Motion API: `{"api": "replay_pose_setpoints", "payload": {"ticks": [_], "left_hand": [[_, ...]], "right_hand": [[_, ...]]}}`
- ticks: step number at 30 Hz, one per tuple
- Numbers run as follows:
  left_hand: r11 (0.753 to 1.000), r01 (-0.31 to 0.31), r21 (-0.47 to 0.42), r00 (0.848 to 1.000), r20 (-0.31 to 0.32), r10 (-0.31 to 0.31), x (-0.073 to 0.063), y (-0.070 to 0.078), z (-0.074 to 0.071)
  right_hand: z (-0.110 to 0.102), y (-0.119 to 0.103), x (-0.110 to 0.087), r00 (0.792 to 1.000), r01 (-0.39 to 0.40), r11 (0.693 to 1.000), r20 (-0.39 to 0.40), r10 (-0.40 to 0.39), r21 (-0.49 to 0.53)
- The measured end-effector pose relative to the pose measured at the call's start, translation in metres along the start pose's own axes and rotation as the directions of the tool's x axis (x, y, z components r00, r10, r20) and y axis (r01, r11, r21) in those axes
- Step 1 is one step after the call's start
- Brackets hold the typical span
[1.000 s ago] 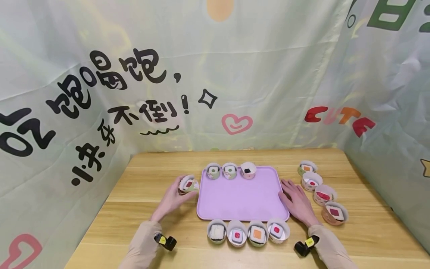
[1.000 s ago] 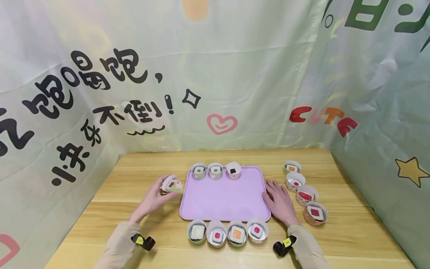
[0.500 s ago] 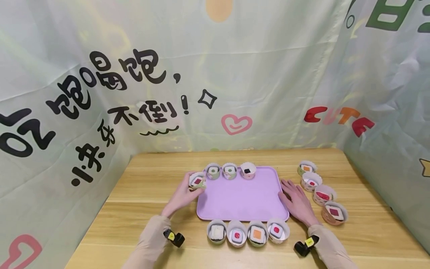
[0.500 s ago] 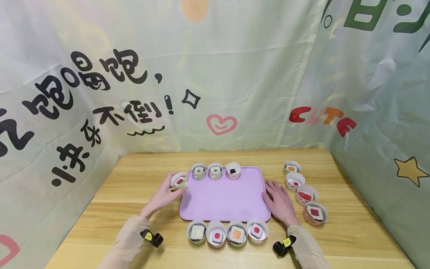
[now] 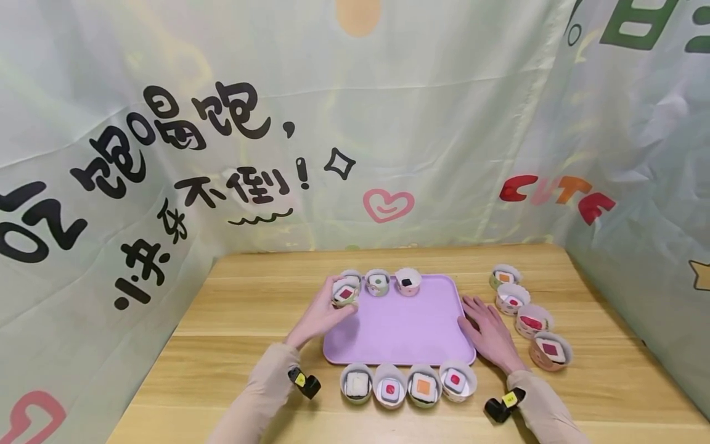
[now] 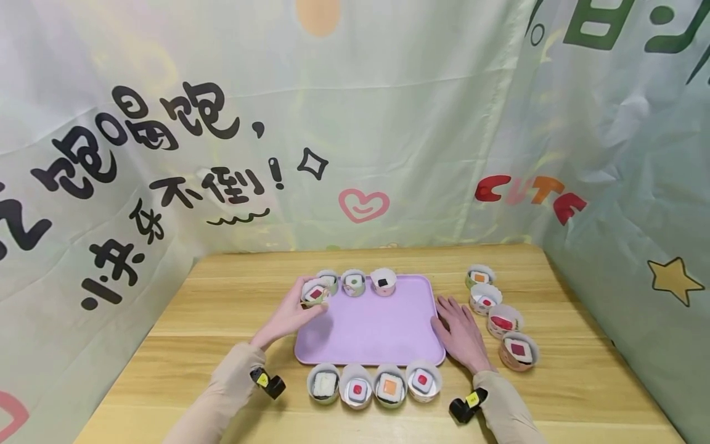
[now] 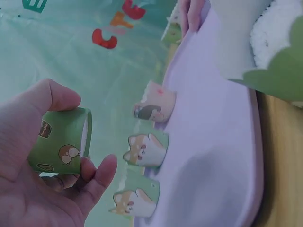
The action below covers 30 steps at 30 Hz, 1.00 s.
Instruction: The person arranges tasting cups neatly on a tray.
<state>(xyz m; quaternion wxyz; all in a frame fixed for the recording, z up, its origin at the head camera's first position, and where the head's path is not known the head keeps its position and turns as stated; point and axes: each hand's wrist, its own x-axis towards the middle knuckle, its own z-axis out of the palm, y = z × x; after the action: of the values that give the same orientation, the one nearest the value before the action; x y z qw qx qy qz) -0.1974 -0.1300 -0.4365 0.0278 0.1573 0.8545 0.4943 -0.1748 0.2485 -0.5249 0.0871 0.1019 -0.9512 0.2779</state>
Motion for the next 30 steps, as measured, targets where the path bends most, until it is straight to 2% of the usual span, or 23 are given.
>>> {"api": "replay_pose_setpoints", "payload": {"ticks": [3,10,18,24,30], "left_hand": [[1.000,-0.017,-0.001,1.000,0.000,0.017,0.005,0.003,0.003],[0.995,-0.097,0.018,0.995,0.026,0.097,0.017,0.009,0.005],[0.991,-0.133,-0.033,0.989,0.057,0.134,0.031,0.020,0.009],[0.989,-0.147,0.011,0.987,0.070,0.146,0.039,0.027,0.011],[0.978,-0.192,0.075,0.980,0.067,0.188,0.048,0.038,0.012]], "right_hand": [[-0.001,-0.001,0.001,1.000,0.002,1.000,-0.005,-0.002,-0.002],[0.000,-0.001,0.000,1.000,0.006,1.000,-0.010,-0.006,-0.010],[-0.001,-0.003,-0.001,1.000,0.005,1.000,-0.010,-0.005,-0.008],[-0.001,-0.003,-0.001,1.000,-0.001,1.000,-0.005,0.001,-0.012],[-0.001,-0.001,0.000,1.000,-0.010,1.000,0.014,0.010,-0.007]]}}
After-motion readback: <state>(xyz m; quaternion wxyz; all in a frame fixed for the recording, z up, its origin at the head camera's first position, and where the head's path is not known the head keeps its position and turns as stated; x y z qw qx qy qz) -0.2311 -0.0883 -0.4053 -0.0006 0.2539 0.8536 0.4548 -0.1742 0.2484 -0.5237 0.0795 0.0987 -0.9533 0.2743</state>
